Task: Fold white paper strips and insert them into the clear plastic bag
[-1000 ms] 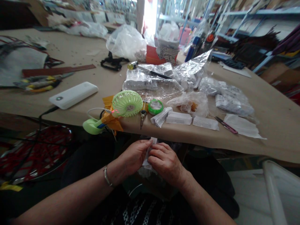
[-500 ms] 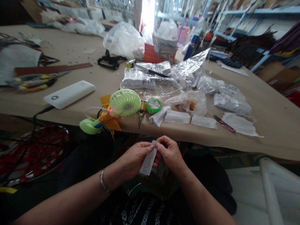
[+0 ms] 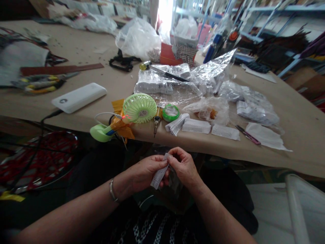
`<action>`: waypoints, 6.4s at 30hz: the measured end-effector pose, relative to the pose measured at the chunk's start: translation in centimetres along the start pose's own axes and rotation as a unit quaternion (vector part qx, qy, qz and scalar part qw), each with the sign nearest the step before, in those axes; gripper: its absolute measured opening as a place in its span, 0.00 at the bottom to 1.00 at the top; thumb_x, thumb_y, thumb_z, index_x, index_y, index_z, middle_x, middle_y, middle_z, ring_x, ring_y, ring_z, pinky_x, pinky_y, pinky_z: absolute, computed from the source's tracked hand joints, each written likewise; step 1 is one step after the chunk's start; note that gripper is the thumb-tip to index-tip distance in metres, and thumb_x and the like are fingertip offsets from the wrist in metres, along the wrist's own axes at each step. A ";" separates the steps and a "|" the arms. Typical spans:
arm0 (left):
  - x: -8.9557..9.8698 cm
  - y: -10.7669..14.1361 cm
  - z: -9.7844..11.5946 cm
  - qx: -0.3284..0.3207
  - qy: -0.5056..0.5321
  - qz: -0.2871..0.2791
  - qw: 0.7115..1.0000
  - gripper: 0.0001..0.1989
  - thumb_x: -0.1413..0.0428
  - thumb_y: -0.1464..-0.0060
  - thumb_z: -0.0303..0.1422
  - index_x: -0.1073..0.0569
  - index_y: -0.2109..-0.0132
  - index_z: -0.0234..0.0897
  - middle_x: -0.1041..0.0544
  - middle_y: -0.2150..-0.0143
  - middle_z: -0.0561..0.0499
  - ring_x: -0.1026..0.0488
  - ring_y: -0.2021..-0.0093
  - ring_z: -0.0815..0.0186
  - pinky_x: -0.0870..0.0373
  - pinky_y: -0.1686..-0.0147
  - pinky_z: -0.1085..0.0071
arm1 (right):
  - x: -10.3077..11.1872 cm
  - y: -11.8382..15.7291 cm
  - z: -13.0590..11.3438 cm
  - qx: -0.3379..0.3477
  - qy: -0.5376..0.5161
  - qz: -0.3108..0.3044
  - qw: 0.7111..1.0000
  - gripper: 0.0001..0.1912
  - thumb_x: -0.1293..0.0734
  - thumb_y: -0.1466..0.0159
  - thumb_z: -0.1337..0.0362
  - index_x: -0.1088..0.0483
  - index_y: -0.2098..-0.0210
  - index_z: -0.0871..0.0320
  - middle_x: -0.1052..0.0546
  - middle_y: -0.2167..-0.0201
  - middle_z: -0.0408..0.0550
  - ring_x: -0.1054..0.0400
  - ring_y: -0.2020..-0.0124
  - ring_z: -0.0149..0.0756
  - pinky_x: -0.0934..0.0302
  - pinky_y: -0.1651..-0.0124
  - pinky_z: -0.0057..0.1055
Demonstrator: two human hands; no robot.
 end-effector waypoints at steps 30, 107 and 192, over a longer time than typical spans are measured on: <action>0.0 0.0 -0.2 -0.033 0.000 0.030 0.999 0.09 0.43 0.52 0.34 0.32 0.68 0.32 0.33 0.80 0.55 0.34 0.82 0.72 0.41 0.82 0.77 | -0.4 0.8 -0.1 0.180 0.240 -0.006 0.954 0.18 0.39 0.38 0.62 0.36 0.48 0.55 0.28 0.56 0.50 0.33 0.54 0.39 0.39 0.50 0.36; 2.4 2.1 4.4 -0.325 -0.371 0.265 0.828 0.10 0.49 0.47 0.35 0.27 0.69 0.35 0.30 0.75 0.54 0.35 0.73 0.70 0.40 0.72 0.76 | -3.0 -4.4 -2.4 0.073 0.074 0.007 0.995 0.07 0.35 0.44 0.63 0.31 0.75 0.60 0.32 0.79 0.40 0.40 0.76 0.28 0.44 0.72 0.24; 4.8 0.1 -0.8 -0.196 -0.476 0.213 0.830 0.11 0.50 0.50 0.32 0.23 0.66 0.36 0.21 0.67 0.49 0.27 0.65 0.63 0.36 0.64 0.72 | 3.0 -4.0 -1.4 0.379 0.523 0.112 0.755 0.16 0.38 0.38 0.67 0.33 0.50 0.58 0.29 0.50 0.52 0.44 0.43 0.48 0.46 0.42 0.49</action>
Point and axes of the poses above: each hand's wrist, its own y-axis away from the middle knuckle, its own x-axis out of the back of the hand, z = x × y, the point moved 2 cm from there along -y, towards the middle knuckle
